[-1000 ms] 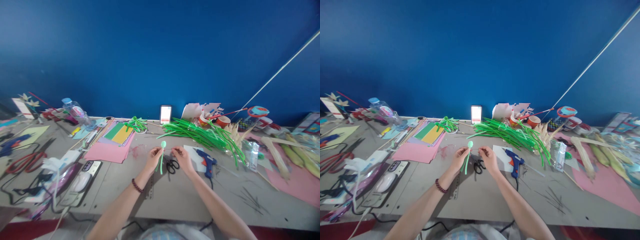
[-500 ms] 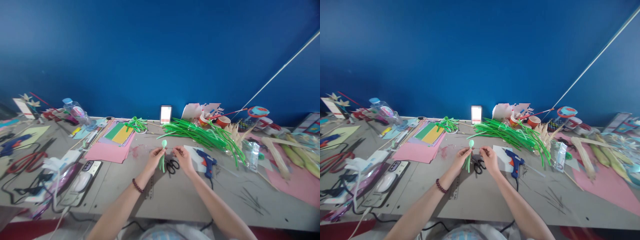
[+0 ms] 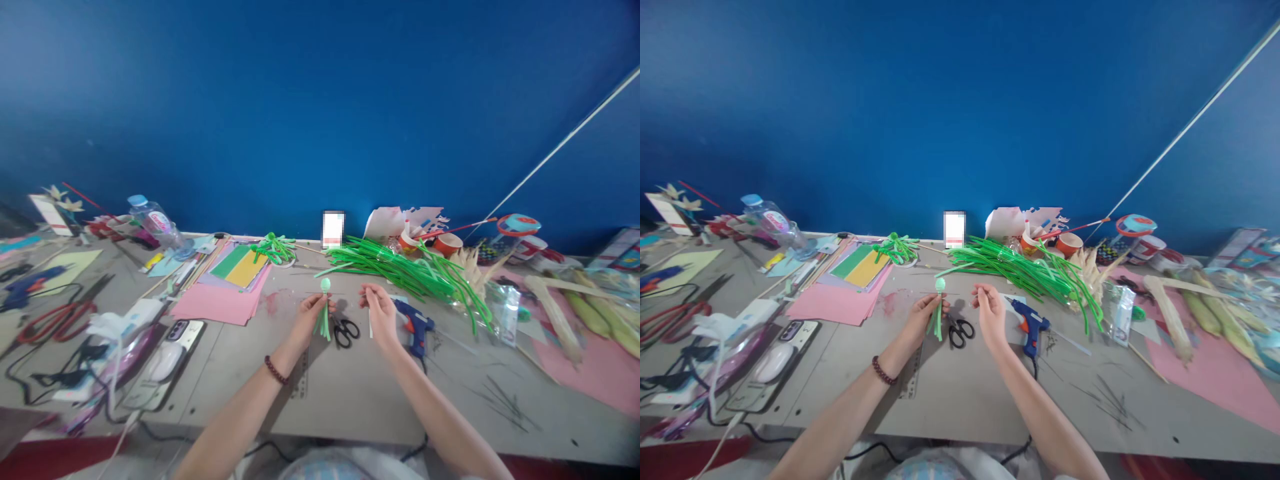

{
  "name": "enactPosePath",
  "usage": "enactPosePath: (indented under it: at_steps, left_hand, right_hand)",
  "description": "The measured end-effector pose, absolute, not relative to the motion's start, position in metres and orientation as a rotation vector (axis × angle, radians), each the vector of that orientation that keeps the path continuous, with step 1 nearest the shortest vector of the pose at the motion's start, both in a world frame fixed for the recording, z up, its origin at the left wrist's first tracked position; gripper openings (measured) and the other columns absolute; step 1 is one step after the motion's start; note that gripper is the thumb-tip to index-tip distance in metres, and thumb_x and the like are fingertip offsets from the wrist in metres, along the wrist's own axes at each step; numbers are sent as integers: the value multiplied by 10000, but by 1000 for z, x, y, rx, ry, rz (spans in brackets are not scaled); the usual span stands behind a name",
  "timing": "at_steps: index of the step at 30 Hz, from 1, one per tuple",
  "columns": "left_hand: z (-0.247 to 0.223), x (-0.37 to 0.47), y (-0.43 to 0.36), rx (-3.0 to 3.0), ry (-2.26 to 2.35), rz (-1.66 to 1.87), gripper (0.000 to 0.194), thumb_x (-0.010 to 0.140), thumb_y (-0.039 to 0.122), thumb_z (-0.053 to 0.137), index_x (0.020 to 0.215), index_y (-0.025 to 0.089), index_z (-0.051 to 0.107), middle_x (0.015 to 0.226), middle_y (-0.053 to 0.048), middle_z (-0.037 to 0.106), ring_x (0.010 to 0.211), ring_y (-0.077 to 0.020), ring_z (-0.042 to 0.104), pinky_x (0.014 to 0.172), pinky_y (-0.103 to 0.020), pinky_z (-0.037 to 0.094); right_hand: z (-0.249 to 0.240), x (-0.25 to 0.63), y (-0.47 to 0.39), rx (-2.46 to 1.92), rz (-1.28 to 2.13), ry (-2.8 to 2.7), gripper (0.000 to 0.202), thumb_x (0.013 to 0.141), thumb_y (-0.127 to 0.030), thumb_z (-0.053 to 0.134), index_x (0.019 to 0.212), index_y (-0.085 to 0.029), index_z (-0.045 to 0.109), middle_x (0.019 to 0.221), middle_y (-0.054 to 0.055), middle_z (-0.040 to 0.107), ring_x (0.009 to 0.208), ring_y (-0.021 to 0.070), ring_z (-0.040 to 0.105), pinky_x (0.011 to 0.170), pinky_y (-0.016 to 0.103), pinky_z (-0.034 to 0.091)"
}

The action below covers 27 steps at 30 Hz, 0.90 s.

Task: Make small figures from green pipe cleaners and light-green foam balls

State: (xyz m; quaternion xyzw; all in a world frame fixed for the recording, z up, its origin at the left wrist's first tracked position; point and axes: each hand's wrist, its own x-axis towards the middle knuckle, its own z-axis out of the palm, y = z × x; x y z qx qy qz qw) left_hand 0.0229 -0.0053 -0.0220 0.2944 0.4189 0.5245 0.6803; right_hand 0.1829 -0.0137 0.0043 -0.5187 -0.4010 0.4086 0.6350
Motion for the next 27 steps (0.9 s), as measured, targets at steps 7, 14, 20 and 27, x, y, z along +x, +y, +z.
enactPosePath:
  at_steps: [7, 14, 20, 27]
  left_hand:
    - [-14, 22, -7, 656, 969, 1192, 372, 585, 422, 789, 795, 132, 687, 664, -40, 684, 571, -129, 614, 579, -241, 481]
    - [-16, 22, -7, 664, 976, 1191, 352, 612, 415, 764, 790, 125, 673, 621, -11, 651, 510, -95, 564, 550, -228, 461]
    - [-17, 23, -6, 673, 990, 1202, 383, 591, 440, 774, 779, 123, 670, 602, -2, 639, 483, -86, 553, 514, -215, 450]
    - [-16, 24, -8, 692, 992, 1186, 370, 602, 433, 767, 788, 128, 669, 607, -8, 639, 476, -89, 559, 498, -212, 459]
  right_hand:
    - [50, 211, -23, -1022, 1006, -850, 250, 686, -352, 703, 865, -188, 645, 744, 6, 617, 562, 98, 533, 537, 242, 445]
    - [50, 269, -45, -1439, 780, -1142, 322, 724, -465, 634, 857, -172, 652, 723, 43, 655, 592, 144, 587, 534, 251, 475]
    - [3, 307, -74, -1976, 200, -1261, 386, 721, -570, 513, 658, -198, 590, 587, 56, 637, 560, 199, 603, 554, 282, 442]
    - [-17, 304, -87, -2347, 351, -1509, 495, 757, -669, 433, 526, -234, 478, 532, 42, 600, 568, 223, 589, 524, 273, 375]
